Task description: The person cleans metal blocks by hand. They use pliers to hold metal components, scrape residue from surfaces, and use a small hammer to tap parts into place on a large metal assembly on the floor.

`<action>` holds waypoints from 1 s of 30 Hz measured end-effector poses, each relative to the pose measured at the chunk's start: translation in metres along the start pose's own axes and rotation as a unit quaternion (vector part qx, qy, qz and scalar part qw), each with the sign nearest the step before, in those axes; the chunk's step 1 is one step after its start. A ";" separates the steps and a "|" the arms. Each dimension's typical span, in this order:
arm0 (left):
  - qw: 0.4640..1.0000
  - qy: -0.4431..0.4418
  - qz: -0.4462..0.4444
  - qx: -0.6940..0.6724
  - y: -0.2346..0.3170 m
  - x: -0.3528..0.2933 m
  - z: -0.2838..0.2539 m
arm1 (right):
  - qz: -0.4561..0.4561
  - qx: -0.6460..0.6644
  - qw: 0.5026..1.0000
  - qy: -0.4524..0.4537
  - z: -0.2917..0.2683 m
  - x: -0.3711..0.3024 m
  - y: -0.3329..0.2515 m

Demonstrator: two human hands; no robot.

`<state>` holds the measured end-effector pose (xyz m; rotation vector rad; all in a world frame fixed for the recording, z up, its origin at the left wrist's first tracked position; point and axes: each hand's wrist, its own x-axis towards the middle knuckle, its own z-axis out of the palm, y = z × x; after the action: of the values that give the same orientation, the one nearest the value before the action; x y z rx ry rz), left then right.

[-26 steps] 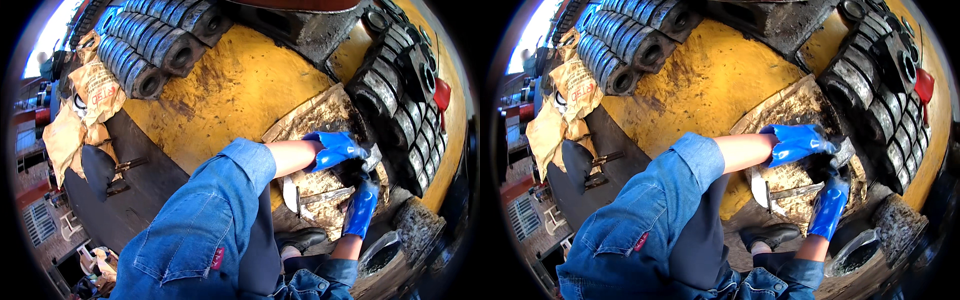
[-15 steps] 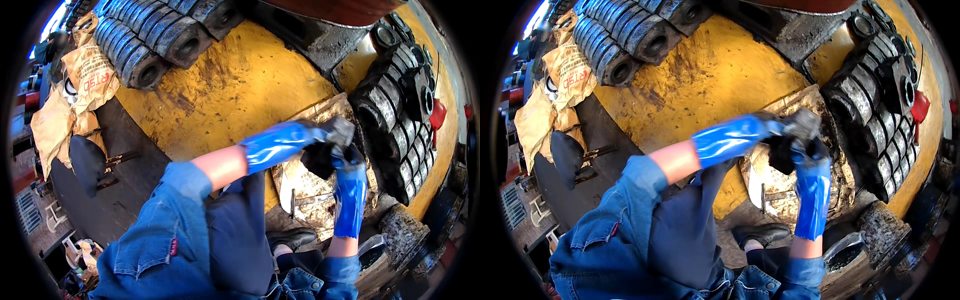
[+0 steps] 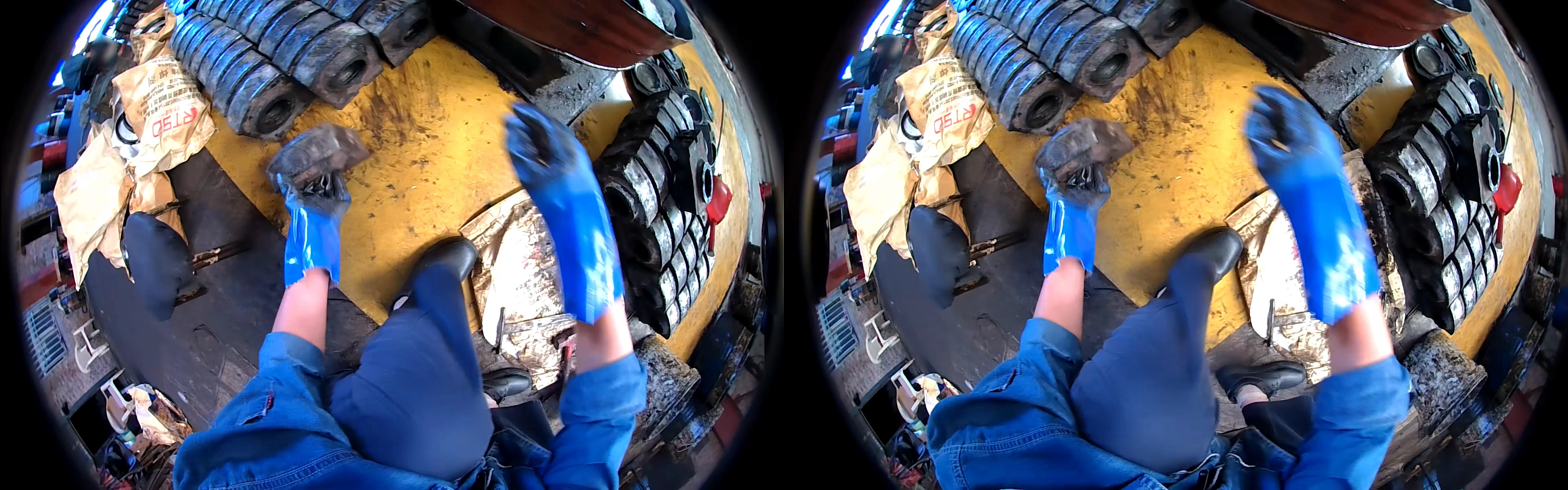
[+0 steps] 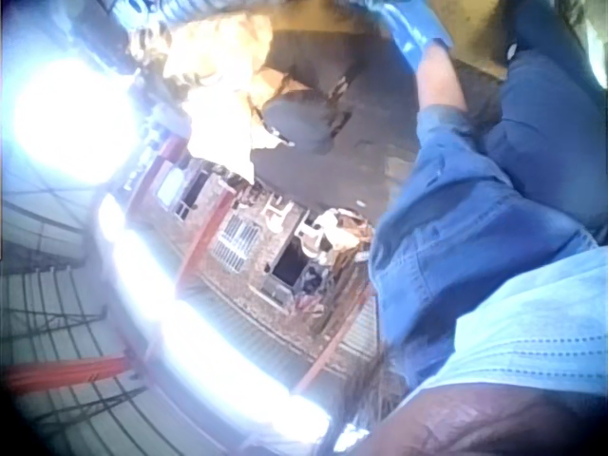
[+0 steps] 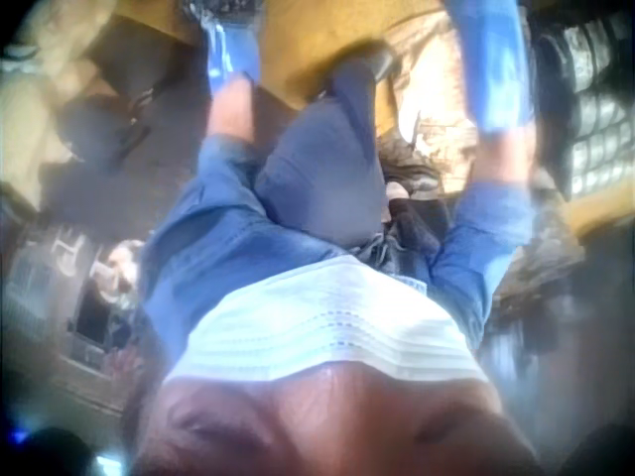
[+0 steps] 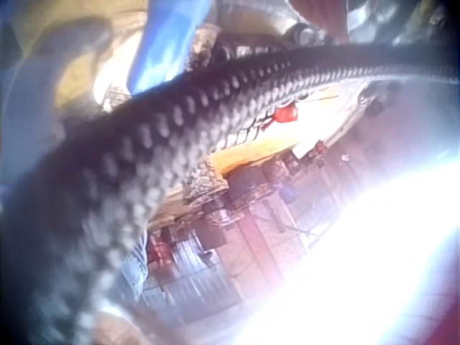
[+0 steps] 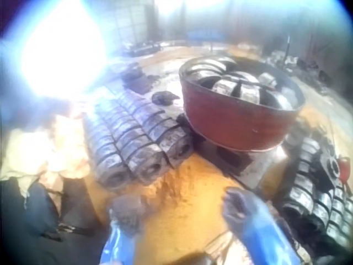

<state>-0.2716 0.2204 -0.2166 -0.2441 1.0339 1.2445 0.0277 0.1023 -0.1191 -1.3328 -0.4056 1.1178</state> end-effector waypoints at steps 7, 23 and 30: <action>0.999 -0.009 -0.017 -0.032 0.036 0.050 -0.037 | 0.017 -0.479 0.876 0.059 -0.161 -0.171 0.019; 0.904 -0.007 0.022 0.427 0.079 0.098 -0.116 | 0.124 -0.452 0.873 0.133 -0.191 -0.313 0.049; 0.948 -0.026 0.073 0.308 0.039 0.074 -0.072 | 0.211 -0.118 0.937 0.253 -0.232 -0.340 0.086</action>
<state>-0.3452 0.2357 -0.2973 0.3536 1.3572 0.9925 0.0187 -0.3182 -0.1405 -1.9184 0.1427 1.0361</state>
